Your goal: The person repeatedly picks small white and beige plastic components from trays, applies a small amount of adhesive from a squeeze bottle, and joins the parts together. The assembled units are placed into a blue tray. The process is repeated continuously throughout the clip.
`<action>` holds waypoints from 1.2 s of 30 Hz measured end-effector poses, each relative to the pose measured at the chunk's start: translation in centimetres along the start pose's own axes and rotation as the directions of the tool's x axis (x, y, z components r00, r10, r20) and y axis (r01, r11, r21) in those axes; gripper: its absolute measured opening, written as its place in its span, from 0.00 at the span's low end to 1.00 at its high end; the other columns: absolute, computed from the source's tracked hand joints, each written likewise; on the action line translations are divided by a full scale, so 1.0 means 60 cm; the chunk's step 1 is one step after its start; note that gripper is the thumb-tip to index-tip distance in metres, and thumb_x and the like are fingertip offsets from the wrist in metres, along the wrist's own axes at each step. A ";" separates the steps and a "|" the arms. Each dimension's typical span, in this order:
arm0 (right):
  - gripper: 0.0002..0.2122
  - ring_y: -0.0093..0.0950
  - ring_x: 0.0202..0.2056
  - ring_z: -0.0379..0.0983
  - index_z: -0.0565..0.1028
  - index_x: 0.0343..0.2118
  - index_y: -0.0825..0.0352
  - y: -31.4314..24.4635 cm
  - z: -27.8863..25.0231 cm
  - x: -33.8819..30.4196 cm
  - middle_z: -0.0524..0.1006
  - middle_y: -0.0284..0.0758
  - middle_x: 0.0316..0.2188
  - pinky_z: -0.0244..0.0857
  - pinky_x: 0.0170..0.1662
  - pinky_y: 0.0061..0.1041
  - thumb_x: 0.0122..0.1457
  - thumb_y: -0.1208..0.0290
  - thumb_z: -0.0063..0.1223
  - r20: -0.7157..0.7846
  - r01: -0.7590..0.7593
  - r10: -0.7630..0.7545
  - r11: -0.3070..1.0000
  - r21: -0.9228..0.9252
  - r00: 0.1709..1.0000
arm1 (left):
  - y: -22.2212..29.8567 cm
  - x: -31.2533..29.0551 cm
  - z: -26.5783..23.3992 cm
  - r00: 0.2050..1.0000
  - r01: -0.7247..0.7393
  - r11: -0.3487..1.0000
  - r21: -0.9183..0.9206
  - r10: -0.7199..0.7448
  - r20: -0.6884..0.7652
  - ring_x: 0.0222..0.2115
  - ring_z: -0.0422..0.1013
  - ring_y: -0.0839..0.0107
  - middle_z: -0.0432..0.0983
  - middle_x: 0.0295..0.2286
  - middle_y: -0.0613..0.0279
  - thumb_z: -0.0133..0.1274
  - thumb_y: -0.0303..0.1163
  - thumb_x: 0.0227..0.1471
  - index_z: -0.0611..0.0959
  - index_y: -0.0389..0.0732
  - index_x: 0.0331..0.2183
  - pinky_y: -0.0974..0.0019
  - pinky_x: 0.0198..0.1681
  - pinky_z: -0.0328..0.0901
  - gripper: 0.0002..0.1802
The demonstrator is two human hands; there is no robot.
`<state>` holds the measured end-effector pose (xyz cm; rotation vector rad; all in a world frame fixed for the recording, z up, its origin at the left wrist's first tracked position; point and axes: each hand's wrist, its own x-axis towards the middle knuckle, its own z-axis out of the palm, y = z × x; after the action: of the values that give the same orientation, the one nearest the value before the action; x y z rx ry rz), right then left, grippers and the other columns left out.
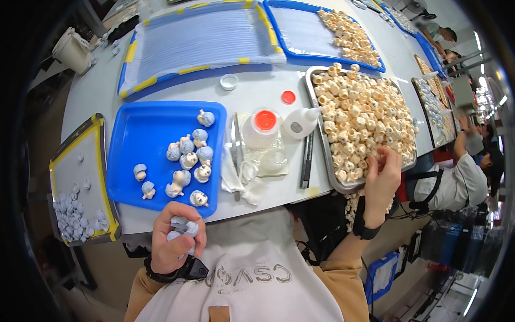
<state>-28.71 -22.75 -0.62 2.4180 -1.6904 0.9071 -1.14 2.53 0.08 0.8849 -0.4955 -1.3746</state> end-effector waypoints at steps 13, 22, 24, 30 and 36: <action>0.10 0.23 0.29 0.68 0.71 0.36 0.69 -0.120 -0.035 -0.051 0.73 0.35 0.32 0.62 0.31 0.19 0.49 0.78 0.54 0.145 -0.086 -0.041 0.637 0.766 0.989 | -0.001 0.002 -0.004 0.984 0.141 0.981 0.137 -0.153 0.086 0.25 0.62 0.87 0.70 0.26 0.71 0.57 0.27 0.45 0.75 0.36 0.42 0.81 0.28 0.57 0.19; 0.14 0.33 0.31 0.72 0.76 0.32 0.70 -0.294 -0.007 -0.068 0.77 0.39 0.29 0.67 0.33 0.26 0.43 0.68 0.64 -0.090 0.206 -0.726 0.072 0.976 0.682 | 0.000 -0.003 0.000 0.969 0.142 0.982 0.125 -0.164 0.185 0.25 0.69 0.81 0.74 0.29 0.62 0.52 0.26 0.48 0.73 0.36 0.47 0.77 0.29 0.63 0.21; 0.15 0.34 0.32 0.72 0.75 0.31 0.69 -0.297 -0.003 -0.075 0.77 0.40 0.31 0.67 0.34 0.26 0.41 0.70 0.66 -0.081 0.224 -0.722 0.104 0.969 0.687 | 0.004 -0.007 -0.005 0.972 0.166 0.983 0.080 -0.177 0.155 0.26 0.69 0.80 0.74 0.29 0.62 0.51 0.26 0.49 0.73 0.35 0.46 0.76 0.28 0.64 0.20; 0.14 0.33 0.30 0.70 0.73 0.33 0.69 -0.292 -0.011 -0.097 0.74 0.37 0.30 0.65 0.30 0.25 0.41 0.74 0.62 -0.095 0.367 -0.678 0.269 0.891 0.729 | 0.003 -0.002 0.003 0.987 0.151 0.988 -0.011 -0.150 0.060 0.25 0.69 0.80 0.73 0.28 0.62 0.51 0.28 0.50 0.73 0.34 0.39 0.76 0.27 0.64 0.14; 0.14 0.30 0.24 0.69 0.73 0.34 0.74 -0.288 -0.027 -0.081 0.72 0.38 0.28 0.66 0.26 0.23 0.40 0.78 0.56 -0.134 0.504 -0.763 0.274 0.819 0.632 | -0.002 0.004 0.001 0.985 0.142 0.989 0.042 -0.146 0.090 0.25 0.68 0.82 0.73 0.28 0.64 0.53 0.28 0.49 0.74 0.36 0.38 0.77 0.27 0.63 0.12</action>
<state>-15.42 -11.17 3.18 3.4684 0.0538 1.3682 -1.21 2.30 -0.02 0.9031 -0.5370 -1.5484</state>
